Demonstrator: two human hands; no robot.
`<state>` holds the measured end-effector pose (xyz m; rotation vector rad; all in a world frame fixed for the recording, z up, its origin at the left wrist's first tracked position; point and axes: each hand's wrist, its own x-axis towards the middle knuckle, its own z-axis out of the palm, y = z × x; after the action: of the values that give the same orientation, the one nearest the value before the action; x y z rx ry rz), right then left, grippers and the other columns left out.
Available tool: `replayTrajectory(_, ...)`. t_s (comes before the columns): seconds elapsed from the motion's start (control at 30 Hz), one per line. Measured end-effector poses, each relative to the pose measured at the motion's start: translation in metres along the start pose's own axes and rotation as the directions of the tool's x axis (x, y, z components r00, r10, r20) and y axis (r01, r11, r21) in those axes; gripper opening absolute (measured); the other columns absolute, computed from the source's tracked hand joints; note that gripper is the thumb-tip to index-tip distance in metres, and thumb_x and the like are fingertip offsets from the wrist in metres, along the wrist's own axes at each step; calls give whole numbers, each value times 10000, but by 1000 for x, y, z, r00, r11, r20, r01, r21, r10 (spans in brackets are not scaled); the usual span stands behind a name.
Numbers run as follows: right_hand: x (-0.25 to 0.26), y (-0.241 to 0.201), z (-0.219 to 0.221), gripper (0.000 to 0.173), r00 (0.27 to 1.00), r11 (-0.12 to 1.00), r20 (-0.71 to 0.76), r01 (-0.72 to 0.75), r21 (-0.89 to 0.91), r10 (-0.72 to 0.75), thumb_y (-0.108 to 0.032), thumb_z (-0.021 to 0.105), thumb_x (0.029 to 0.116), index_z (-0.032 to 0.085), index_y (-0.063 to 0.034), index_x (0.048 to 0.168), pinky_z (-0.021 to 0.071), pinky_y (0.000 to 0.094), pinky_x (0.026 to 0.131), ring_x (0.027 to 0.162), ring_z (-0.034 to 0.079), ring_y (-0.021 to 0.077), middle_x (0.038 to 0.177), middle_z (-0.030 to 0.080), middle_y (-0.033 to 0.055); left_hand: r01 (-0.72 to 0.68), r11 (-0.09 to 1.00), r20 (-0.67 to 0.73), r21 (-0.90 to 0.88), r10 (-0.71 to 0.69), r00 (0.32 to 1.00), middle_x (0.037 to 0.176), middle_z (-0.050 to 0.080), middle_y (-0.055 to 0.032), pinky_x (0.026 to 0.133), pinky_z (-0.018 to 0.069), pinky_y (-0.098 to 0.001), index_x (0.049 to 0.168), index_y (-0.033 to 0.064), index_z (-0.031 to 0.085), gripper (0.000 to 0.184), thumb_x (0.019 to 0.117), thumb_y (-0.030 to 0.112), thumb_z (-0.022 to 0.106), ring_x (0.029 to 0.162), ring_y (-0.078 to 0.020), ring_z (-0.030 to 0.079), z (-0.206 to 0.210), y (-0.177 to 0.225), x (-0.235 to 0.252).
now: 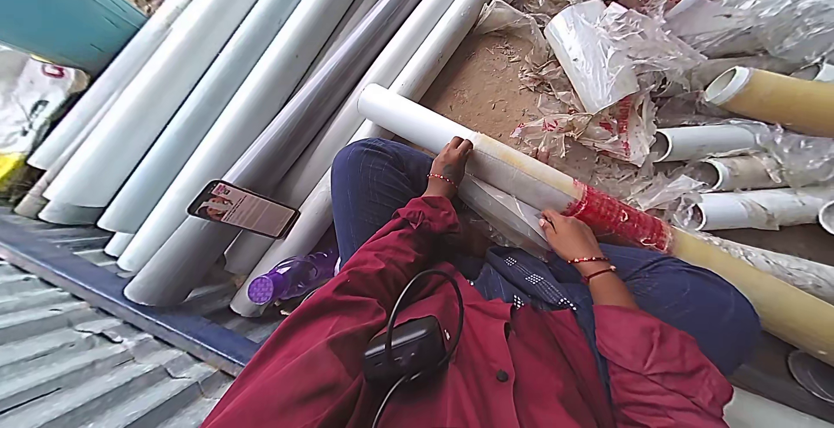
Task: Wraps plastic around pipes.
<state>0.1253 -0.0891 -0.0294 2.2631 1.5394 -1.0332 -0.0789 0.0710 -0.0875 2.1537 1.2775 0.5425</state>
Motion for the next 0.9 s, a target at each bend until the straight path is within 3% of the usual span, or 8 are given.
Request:
replayTrajectory(0.1,0,-10,8,377,997,995,77,-2,-96,9,-191,379,1122,532,-19,1421,464,599,999,1187,638,467,1203,671,302,33,996,85,85,-40,996,1270,630,-290,1033,486,-557,1194,-89,653,220,1018,-9,546,1212,-464,610,-4,4,3)
replayTrajectory(0.2,3,-12,9,376,994,994,107,2,-110,10,-184,369,1123,520,-22,1427,460,585,1013,1201,631,463,1213,664,304,-195,975,55,107,190,980,1206,671,-277,1003,506,-561,1072,-80,703,199,1009,85,612,1199,-461,624,1,14,-9)
replayTrajectory(0.3,4,-4,-1,369,996,1000,86,-24,-3,25,-195,389,1121,544,-21,1406,458,591,1013,1204,630,451,1223,667,288,-468,883,407,39,414,814,1282,676,-203,1078,461,-521,1231,-5,688,381,999,295,659,1268,-372,612,8,47,-23)
replayTrajectory(0.4,8,1,-18,361,973,985,-209,-68,161,101,-176,388,1121,588,13,1354,467,599,981,1148,656,454,1171,688,292,-492,864,724,109,270,634,1500,519,-228,1098,369,-616,1469,-15,507,595,968,240,703,1394,-429,479,28,75,-36)
replayTrajectory(0.47,25,-3,-17,318,835,992,-548,13,127,60,-115,452,1089,652,27,1292,515,616,862,1009,704,484,1062,723,291,-420,895,734,150,184,653,1497,521,-224,1095,382,-631,1474,-4,511,578,957,161,708,1387,-447,483,34,82,-43)
replayTrajectory(0.53,56,-9,-9,316,740,993,-672,94,70,-23,-76,506,1061,660,1,1326,507,617,886,1066,666,492,1143,704,280,-357,911,783,206,65,618,1571,449,-181,1149,347,-605,1566,58,407,688,970,223,708,1438,-416,433,31,91,-40)
replayTrajectory(0.73,110,-27,1,315,675,990,-738,104,99,3,-53,493,1019,665,8,1276,494,632,886,1135,637,496,1221,665,290,-389,885,801,254,33,597,1653,283,-258,1180,237,-678,1592,-37,282,567,1122,264,378,1506,-484,302,36,94,-44)
replayTrajectory(0.9,133,-22,-46,392,755,986,-643,-18,167,123,-85,404,1054,577,9,1392,491,647,780,967,693,506,1113,690,310,-403,886,619,230,186,763,1578,450,-216,1216,182,-649,1501,-43,469,472,1101,202,427,1530,-388,318,47,94,-28)
